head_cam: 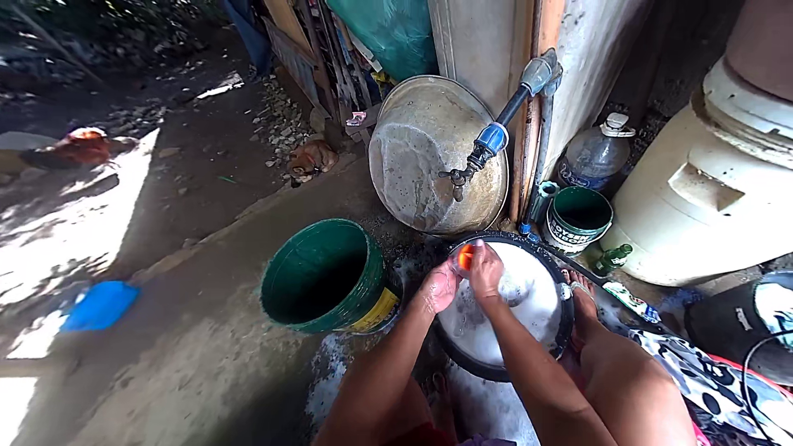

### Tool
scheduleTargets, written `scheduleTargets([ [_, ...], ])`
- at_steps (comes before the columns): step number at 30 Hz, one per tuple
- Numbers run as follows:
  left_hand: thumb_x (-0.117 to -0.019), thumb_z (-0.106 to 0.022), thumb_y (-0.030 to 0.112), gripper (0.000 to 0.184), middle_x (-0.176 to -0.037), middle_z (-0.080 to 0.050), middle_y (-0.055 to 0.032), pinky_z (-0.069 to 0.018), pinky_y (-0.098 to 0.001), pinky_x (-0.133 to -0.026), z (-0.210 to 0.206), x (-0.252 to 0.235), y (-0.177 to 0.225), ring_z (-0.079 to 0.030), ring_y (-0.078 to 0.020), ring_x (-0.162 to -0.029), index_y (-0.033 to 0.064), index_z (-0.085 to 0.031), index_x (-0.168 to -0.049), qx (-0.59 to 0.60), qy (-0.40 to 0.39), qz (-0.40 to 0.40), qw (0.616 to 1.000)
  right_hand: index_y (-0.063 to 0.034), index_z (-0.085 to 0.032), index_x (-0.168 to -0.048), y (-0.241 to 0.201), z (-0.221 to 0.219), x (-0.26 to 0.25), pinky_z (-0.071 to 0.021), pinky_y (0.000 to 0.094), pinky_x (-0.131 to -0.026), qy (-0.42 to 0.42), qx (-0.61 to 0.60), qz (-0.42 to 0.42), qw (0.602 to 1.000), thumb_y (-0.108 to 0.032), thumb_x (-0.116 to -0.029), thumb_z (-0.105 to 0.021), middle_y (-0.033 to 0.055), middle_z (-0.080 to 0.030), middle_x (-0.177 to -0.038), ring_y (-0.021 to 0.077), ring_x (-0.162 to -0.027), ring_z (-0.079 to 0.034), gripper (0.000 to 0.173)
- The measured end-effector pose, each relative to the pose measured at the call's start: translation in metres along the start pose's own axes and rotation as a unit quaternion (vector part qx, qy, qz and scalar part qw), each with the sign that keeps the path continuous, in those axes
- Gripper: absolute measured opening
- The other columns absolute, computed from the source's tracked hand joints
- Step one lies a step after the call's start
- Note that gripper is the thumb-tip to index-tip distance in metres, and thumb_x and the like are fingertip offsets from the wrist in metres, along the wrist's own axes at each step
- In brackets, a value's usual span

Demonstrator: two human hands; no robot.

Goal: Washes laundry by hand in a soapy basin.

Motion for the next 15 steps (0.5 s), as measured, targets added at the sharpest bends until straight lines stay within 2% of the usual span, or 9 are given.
scheduleTargets([
  [2,-0.1119,-0.017,0.033,0.046,-0.090,-0.068,-0.0054,-0.0559,-0.0341,-0.074,-0.010,0.013,-0.004,-0.066,-0.0156,-0.083,0.0112,-0.057,-0.111,0.042,0.026,-0.005,0.999,0.0070,-0.073,-0.081,-0.028,-0.011,0.015,-0.0583,0.0479,-0.080,0.032,-0.084,0.088,0.992,-0.027,-0.1072,-0.035,0.0202,-0.072,-0.082,0.0325,-0.084,-0.072,0.057],
  [3,-0.1118,-0.017,0.036,0.048,-0.088,-0.068,-0.0049,-0.0560,-0.0332,-0.072,-0.013,0.018,-0.003,-0.066,-0.0149,-0.081,0.0116,-0.058,-0.109,0.049,0.033,-0.006,0.998,0.0062,-0.072,-0.079,-0.025,-0.016,0.020,-0.0583,0.0470,-0.078,0.041,-0.081,0.102,0.991,-0.028,-0.1072,-0.034,0.0193,-0.071,-0.079,0.0315,-0.081,-0.072,0.059],
  [6,-0.1139,-0.024,0.025,0.046,-0.138,-0.058,-0.0149,-0.0467,-0.0344,-0.106,-0.004,0.006,0.010,-0.058,-0.0197,-0.124,-0.0004,-0.044,-0.146,-0.064,-0.002,-0.044,0.997,0.0102,-0.073,-0.092,0.037,-0.003,0.017,-0.0549,0.0568,-0.090,-0.038,0.041,-0.039,0.998,-0.024,-0.1075,-0.037,0.0266,-0.073,-0.096,0.0410,-0.097,-0.072,0.053],
  [7,-0.1136,-0.028,0.023,0.046,-0.145,-0.053,-0.0185,-0.0427,-0.0363,-0.112,0.000,0.002,0.013,-0.053,-0.0224,-0.132,-0.0047,-0.041,-0.148,-0.135,0.009,-0.058,0.989,0.0089,-0.072,-0.095,0.059,0.001,0.017,-0.0516,0.0584,-0.094,-0.081,0.081,-0.091,0.989,-0.028,-0.1077,-0.036,0.0269,-0.072,-0.103,0.0424,-0.105,-0.070,0.054],
  [9,-0.1116,-0.040,0.023,0.042,-0.138,-0.057,-0.0228,-0.0448,-0.0417,-0.110,0.003,-0.006,0.011,-0.057,-0.0260,-0.126,-0.0080,-0.053,-0.137,-0.281,0.045,-0.087,0.955,0.0064,-0.070,-0.113,0.082,0.007,0.013,-0.0435,0.0586,-0.106,-0.139,0.089,-0.141,0.976,-0.033,-0.1075,-0.042,0.0290,-0.066,-0.121,0.0461,-0.121,-0.059,0.048],
  [11,-0.1095,-0.047,0.024,0.037,-0.126,-0.063,-0.0219,-0.0492,-0.0451,-0.103,0.005,-0.010,0.010,-0.061,-0.0260,-0.117,-0.0055,-0.061,-0.128,-0.374,0.034,-0.099,0.922,0.0024,-0.062,-0.134,0.063,0.008,0.004,-0.0374,0.0620,-0.113,-0.196,0.019,-0.149,0.969,-0.037,-0.1065,-0.045,0.0314,-0.052,-0.142,0.0492,-0.134,-0.047,0.051],
  [12,-0.1075,-0.051,0.021,0.032,-0.120,-0.065,-0.0194,-0.0506,-0.0433,-0.099,0.004,-0.011,0.010,-0.063,-0.0232,-0.111,-0.0042,-0.065,-0.122,-0.391,0.024,-0.110,0.913,0.0018,-0.062,-0.135,0.047,0.007,-0.002,-0.0363,0.0600,-0.114,-0.236,-0.028,-0.151,0.960,-0.039,-0.1062,-0.046,0.0293,-0.050,-0.145,0.0454,-0.136,-0.045,0.052],
  [13,-0.1038,-0.057,0.017,0.026,-0.113,-0.068,-0.0162,-0.0507,-0.0398,-0.096,0.003,-0.012,0.010,-0.063,-0.0195,-0.105,-0.0034,-0.068,-0.115,-0.392,0.024,-0.130,0.911,0.0029,-0.067,-0.123,0.034,0.006,-0.011,-0.0423,0.0524,-0.110,-0.263,-0.074,-0.149,0.950,-0.036,-0.1060,-0.049,0.0242,-0.058,-0.134,0.0359,-0.127,-0.053,0.046],
  [15,-0.0964,-0.069,0.015,0.021,-0.103,-0.069,-0.0113,-0.0524,-0.0337,-0.091,0.003,-0.016,0.010,-0.063,-0.0141,-0.096,-0.0025,-0.069,-0.109,-0.352,0.027,-0.158,0.922,0.0020,-0.062,-0.093,0.020,0.005,-0.031,-0.0499,0.0339,-0.078,-0.270,-0.163,-0.148,0.937,-0.021,-0.1074,-0.051,0.0087,-0.060,-0.088,0.0145,-0.082,-0.058,0.030],
])
Point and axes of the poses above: each hand's wrist, its own x-axis away from the middle knuckle, its own z-axis out of the back of the hand, y = z × x, the point moved 1 cm from there along -x, towards the middle knuckle
